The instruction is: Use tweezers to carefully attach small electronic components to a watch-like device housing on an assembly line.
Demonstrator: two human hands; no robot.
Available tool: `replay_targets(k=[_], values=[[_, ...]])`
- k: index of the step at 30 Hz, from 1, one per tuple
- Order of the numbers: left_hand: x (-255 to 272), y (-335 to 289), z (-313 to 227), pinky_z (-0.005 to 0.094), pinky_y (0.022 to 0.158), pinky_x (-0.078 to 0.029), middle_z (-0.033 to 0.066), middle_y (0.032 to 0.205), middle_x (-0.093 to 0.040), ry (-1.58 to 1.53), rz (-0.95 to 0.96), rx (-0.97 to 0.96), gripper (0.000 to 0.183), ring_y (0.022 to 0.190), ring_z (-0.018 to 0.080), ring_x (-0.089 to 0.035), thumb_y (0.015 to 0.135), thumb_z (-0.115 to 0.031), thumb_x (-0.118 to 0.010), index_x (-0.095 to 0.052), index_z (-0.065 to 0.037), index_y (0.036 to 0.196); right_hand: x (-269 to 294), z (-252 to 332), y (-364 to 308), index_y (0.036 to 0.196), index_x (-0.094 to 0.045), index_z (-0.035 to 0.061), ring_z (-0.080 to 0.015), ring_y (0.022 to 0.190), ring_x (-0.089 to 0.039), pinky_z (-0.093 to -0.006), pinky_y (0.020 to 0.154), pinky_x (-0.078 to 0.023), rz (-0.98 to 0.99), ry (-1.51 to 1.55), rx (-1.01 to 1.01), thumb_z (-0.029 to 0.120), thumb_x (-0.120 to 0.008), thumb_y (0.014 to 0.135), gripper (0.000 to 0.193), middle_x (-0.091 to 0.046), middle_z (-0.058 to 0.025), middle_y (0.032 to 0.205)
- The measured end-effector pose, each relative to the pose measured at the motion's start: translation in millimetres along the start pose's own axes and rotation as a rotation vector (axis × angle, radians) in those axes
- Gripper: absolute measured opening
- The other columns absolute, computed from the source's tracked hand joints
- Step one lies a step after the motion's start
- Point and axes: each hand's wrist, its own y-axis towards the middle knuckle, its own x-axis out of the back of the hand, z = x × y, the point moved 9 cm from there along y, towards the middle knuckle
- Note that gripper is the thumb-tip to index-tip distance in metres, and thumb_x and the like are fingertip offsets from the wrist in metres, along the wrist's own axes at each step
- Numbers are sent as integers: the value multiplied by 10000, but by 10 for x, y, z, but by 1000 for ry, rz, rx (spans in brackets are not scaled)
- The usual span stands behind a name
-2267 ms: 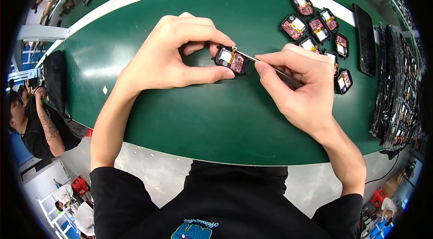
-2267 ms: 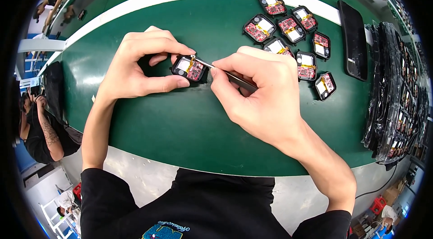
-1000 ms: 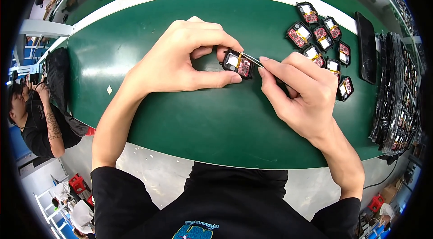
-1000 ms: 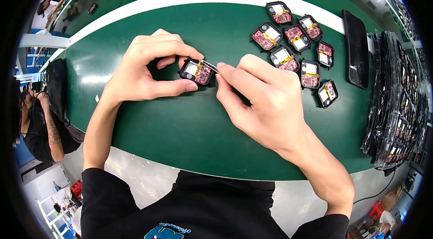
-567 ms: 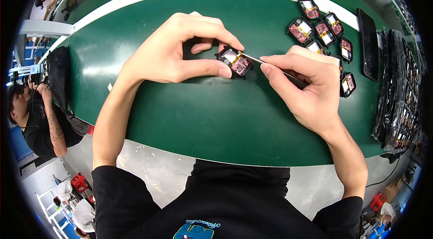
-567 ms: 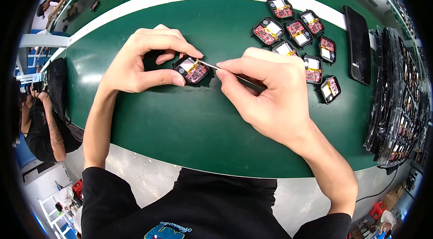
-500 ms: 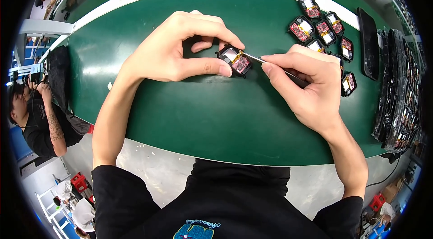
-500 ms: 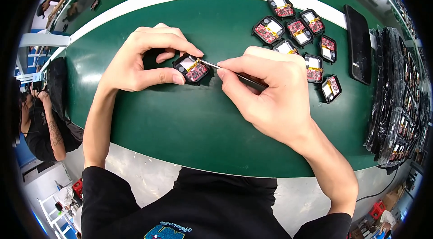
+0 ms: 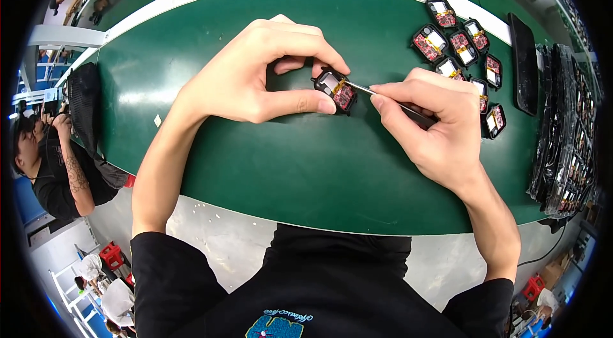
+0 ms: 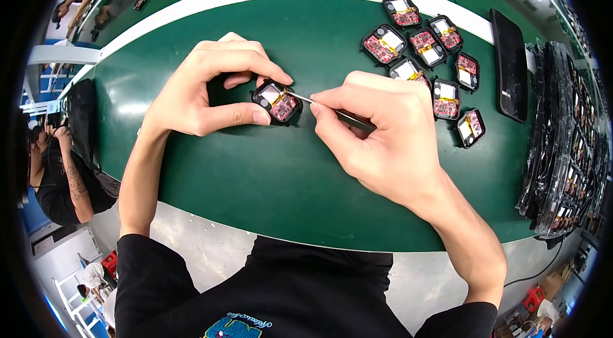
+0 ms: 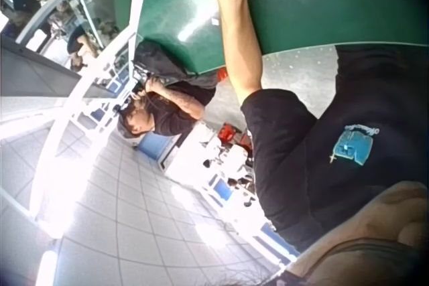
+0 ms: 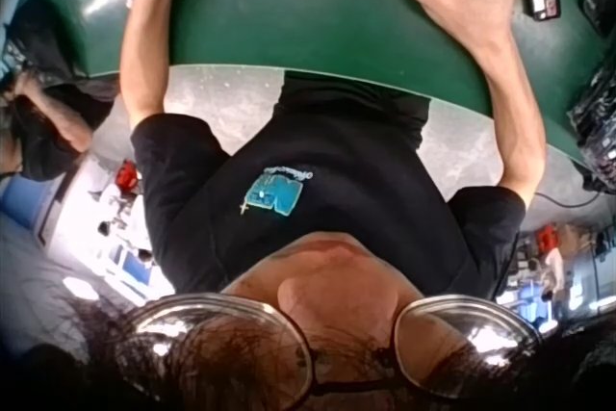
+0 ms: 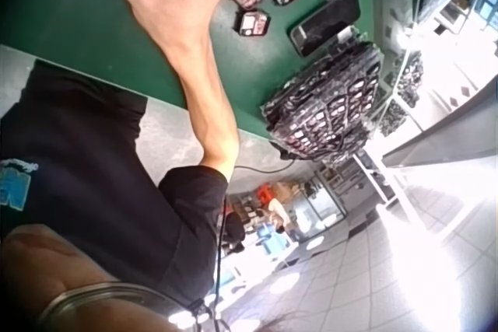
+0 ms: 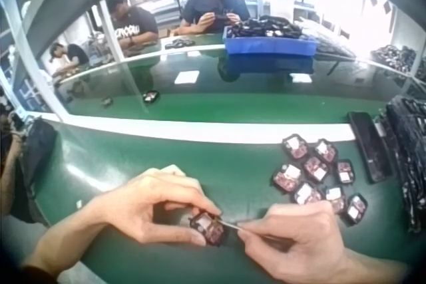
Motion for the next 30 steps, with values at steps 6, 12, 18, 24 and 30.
replay_targets(k=[6, 12, 18, 24, 30], values=[[-14, -7, -30, 323, 799, -413, 7, 877, -731, 12, 1, -21, 417, 695, 154, -531, 751, -170, -964, -845, -75, 1140, -5, -8, 10, 941, -841, -18, -125, 509, -584, -301, 474, -392, -20, 7, -17, -20, -816, 874, 71, -653, -55, 655], [0, 8, -70, 318, 770, -415, 8, 858, -727, 37, -29, -55, 388, 712, 156, -556, 754, -157, -962, -853, -75, 1118, 23, 17, -2, 928, -842, -5, -135, 511, -594, -308, 469, -395, -31, -26, 10, -10, -820, 860, 72, -656, -52, 659], [-3, -3, -43, 313, 767, -415, 11, 857, -727, 6, -16, -23, 400, 717, 155, -558, 746, -156, -973, -858, -82, 1122, -7, 68, -13, 915, -831, -4, -154, 503, -587, -321, 463, -398, -39, -56, 72, -18, -823, 850, 66, -637, -56, 657], [6, 4, -42, 314, 771, -417, 6, 849, -721, 21, -32, -22, 403, 700, 150, -534, 745, -162, -979, -860, -81, 1121, 28, 73, -19, 907, -822, -2, -158, 499, -581, -327, 459, -398, -57, -66, 79, -21, -828, 843, 66, -626, -55, 653], [-5, -4, -26, 316, 786, -414, 7, 844, -717, 19, -14, -9, 409, 675, 146, -506, 745, -166, -979, -859, -80, 1127, 21, 79, -20, 909, -820, 1, -157, 495, -575, -324, 456, -397, -57, -68, 88, -18, -832, 843, 70, -618, -50, 650]])
